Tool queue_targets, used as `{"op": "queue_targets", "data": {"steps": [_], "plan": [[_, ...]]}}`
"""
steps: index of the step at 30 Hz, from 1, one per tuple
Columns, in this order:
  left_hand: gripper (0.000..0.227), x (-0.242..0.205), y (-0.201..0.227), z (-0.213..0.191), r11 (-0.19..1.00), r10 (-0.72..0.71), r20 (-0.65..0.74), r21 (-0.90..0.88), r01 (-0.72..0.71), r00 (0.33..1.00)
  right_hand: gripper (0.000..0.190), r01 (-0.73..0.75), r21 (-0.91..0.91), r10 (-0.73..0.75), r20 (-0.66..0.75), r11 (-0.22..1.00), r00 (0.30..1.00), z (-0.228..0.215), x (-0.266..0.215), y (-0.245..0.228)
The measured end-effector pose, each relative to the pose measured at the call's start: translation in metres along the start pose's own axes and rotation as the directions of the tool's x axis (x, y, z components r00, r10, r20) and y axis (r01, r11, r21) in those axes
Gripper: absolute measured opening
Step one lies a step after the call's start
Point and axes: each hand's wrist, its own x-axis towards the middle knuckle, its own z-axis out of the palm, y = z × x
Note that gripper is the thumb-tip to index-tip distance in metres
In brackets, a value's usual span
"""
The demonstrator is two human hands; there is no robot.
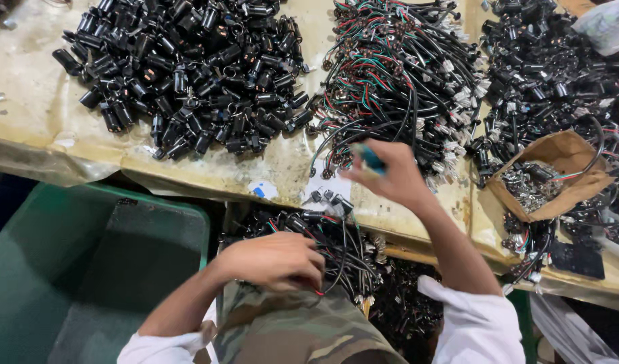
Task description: The person repeatedly picks up small black cylindrical components with attached wires from a table, uses blue-handled shears to cut the wires, and drops the components into a green bin. The person continues this repetitive cutting and sorting process for the duration of the clip.
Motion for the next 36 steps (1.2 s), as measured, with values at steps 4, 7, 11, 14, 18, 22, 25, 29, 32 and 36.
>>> {"op": "queue_targets", "data": {"steps": [4, 7, 11, 14, 18, 22, 25, 29, 32, 36], "plan": [[0.039, 0.016, -0.020, 0.009, 0.889, 0.141, -0.052, -0.434, -0.149, 0.989, 0.050, -0.272, -0.389, 0.337, 0.109, 0.880, 0.935, 0.036, 0.001, 0.034], [0.034, 0.022, -0.018, 0.004, 0.684, 0.096, -0.164, -0.706, -0.185, 0.982, 0.060, -0.278, -0.393, 0.344, 0.106, 0.876, 0.933, 0.060, -0.035, 0.030], [0.036, 0.037, -0.002, 0.004, 0.893, 0.182, 0.039, -0.426, -0.149, 0.983, 0.042, -0.319, -0.288, 0.327, -0.021, 0.903, 0.945, 0.081, -0.080, 0.017], [0.038, 0.040, 0.010, 0.004, 0.927, -0.118, 0.245, 0.375, 0.018, 0.962, 0.048, -0.489, -0.030, 0.489, 0.009, 0.872, 0.872, 0.087, -0.088, 0.008], [0.024, 0.033, -0.008, -0.003, 0.980, -0.079, 0.227, -0.162, 0.118, 0.971, 0.046, -0.256, -0.024, 0.253, 0.272, 0.966, 0.929, 0.089, -0.095, -0.012], [0.032, 0.044, -0.057, 0.015, 0.963, -0.219, -0.294, -0.220, 0.157, 0.930, 0.042, -0.151, 0.172, 0.090, 0.317, 0.974, 0.944, 0.093, -0.124, -0.047], [0.032, 0.042, -0.070, 0.055, 0.955, -0.048, -0.401, 0.251, 0.160, 0.915, 0.035, -0.305, 0.085, 0.280, 0.229, 0.948, 0.932, 0.097, -0.155, -0.074], [0.036, -0.004, -0.038, 0.102, 0.927, -0.282, -0.180, 0.202, 0.316, 0.942, 0.028, -0.214, 0.189, 0.215, 0.014, 0.958, 0.976, 0.083, -0.181, -0.088], [0.037, -0.030, -0.009, 0.113, 0.927, -0.249, -0.237, 0.221, 0.302, 0.939, 0.028, -0.057, 0.214, 0.077, -0.085, 0.975, 0.993, 0.071, -0.159, -0.066], [0.029, -0.029, -0.003, 0.105, 0.929, -0.148, -0.305, 0.283, 0.238, 0.941, 0.049, -0.042, -0.038, 0.043, 0.024, 0.998, 0.999, 0.078, -0.076, -0.004]]}}
